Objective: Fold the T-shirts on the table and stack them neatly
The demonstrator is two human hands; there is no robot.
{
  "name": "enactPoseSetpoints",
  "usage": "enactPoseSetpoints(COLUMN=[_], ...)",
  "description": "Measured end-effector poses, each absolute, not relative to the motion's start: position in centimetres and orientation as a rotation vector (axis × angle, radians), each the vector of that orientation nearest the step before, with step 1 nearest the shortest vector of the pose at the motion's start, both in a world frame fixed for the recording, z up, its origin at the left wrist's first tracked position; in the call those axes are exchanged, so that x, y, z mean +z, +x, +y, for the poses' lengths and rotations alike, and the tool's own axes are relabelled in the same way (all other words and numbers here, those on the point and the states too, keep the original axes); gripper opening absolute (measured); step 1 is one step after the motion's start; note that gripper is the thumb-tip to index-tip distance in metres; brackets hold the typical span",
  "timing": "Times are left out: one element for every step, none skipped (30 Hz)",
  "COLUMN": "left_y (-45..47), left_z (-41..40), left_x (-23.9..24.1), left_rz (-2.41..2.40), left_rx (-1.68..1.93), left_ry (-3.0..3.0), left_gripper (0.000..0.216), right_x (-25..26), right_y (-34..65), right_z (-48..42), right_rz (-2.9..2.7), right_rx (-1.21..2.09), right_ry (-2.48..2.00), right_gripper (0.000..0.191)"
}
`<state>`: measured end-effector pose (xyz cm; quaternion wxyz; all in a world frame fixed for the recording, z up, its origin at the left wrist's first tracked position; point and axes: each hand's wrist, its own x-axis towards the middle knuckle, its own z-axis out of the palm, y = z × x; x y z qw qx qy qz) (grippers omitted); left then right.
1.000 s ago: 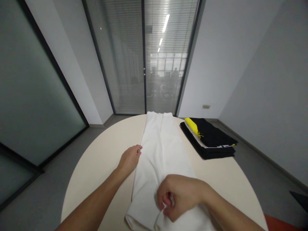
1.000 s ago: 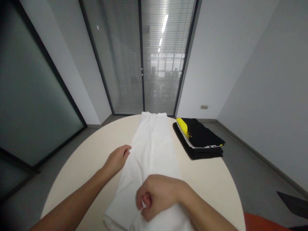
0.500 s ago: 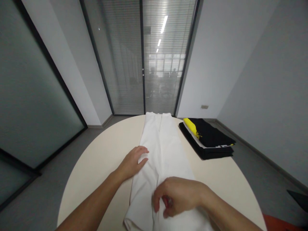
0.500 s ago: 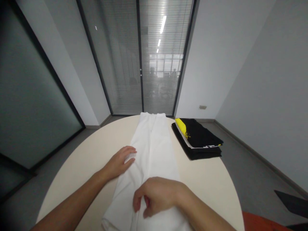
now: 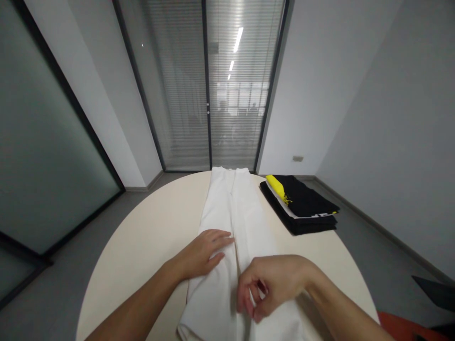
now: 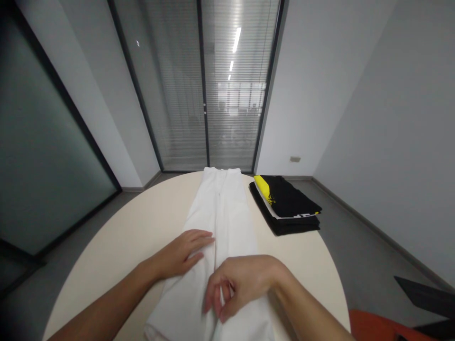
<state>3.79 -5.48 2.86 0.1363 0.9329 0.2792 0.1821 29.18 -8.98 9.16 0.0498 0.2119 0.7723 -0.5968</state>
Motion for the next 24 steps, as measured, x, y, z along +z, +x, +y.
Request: enactPoseSetpoints(left_y=[4.1,4.5,4.8,5.0,5.2,5.4,5.6,5.8,6.0,6.2,6.4,6.6,6.8,7.1,7.3,7.5,7.6,7.8,7.9,8.0,8.1,8.1,8.1,8.0], left_z=[-5.7,-6.0,-6.2,-6.4,-6.5,-6.6,-6.7,-6.8,-6.9,-7.0,-7.2,-7.4,-7.7,-8.0,-8.3,-8.5,-8.8,-9.0,-9.1,-9.1,-9.1,-9.1,-9.1,-9.1], left_x=[3.0,3.2,3.3,3.5,3.6,3.7,3.8,3.9,4.0,4.0,4.0,4.1,4.2,4.4,4.5,4.7,4.9,5.0,5.0,4.9,4.7,4.5,4.2,3.9], left_rz=[0.785,0.771,0.766,0.766,0.767,0.764,0.754,0.737,0.712,0.685,0.662,0.645,0.628,0.609,0.589,0.565,0.537,0.51,0.484,0.458,0.433,0.414,0.409,0.422], left_rx=[0.524,0.515,0.501,0.484,0.462,0.437,0.414,0.394,0.381,0.375,0.376,0.381,0.388,0.397,0.4,0.405,0.413,0.417,0.415,0.406,0.39,0.369,0.344,0.316], left_ry=[2.695,2.69,2.69,2.698,2.711,2.731,2.755,2.781,2.807,2.83,2.85,2.868,2.884,2.898,2.91,2.92,2.925,2.924,2.917,2.903,2.883,2.86,2.84,2.823], left_gripper=[0.048,0.049,0.048,0.047,0.045,0.043,0.042,0.04,0.038,0.036,0.033,0.031,0.029,0.029,0.029,0.029,0.029,0.031,0.032,0.033,0.033,0.033,0.035,0.04], right_x=[8.8,8.5,8.2,8.0,7.9,7.9,8.0,8.0,8.1,8.2,8.3,8.4,8.5,8.7,8.8,8.9,9.0,9.1,9.1,9.1,9.0,9.0,8.8,8.7], right_y=[29.0,28.8,28.9,29.3,29.9,30.8,31.8,32.9,33.9,34.8,35.5,35.9,36.1,36.1,36.0,35.8,35.6,35.4,35.3,35.3,35.3,35.4,35.6,35.7], right_z=[-8.9,-8.8,-8.6,-8.4,-8.0,-7.6,-7.2,-6.7,-6.3,-5.9,-5.6,-5.4,-5.3,-5.3,-5.3,-5.4,-5.5,-5.7,-5.7,-5.8,-5.8,-5.8,-5.8,-5.8], right_rz=[2.331,2.318,2.323,2.357,2.412,2.473,2.524,2.525,2.493,2.441,2.385,2.337,2.291,2.251,2.218,2.197,2.187,2.189,2.203,2.222,2.238,2.25,2.257,2.26], right_rx=[-1.835,-1.851,-1.855,-1.831,-1.764,-1.655,-1.5,-1.323,-1.169,-1.047,-0.969,-0.916,-0.883,-0.871,-0.873,-0.885,-0.903,-0.921,-0.934,-0.94,-0.945,-0.955,-0.973,-0.993], right_ry=[0.619,0.611,0.637,0.708,0.832,1.0,1.193,1.396,1.561,1.673,1.742,1.783,1.809,1.825,1.835,1.839,1.835,1.822,1.805,1.79,1.775,1.758,1.738,1.719], right_gripper=[0.044,0.046,0.045,0.042,0.037,0.031,0.027,0.025,0.026,0.027,0.029,0.03,0.03,0.029,0.027,0.023,0.02,0.017,0.016,0.015,0.014,0.015,0.015,0.015])
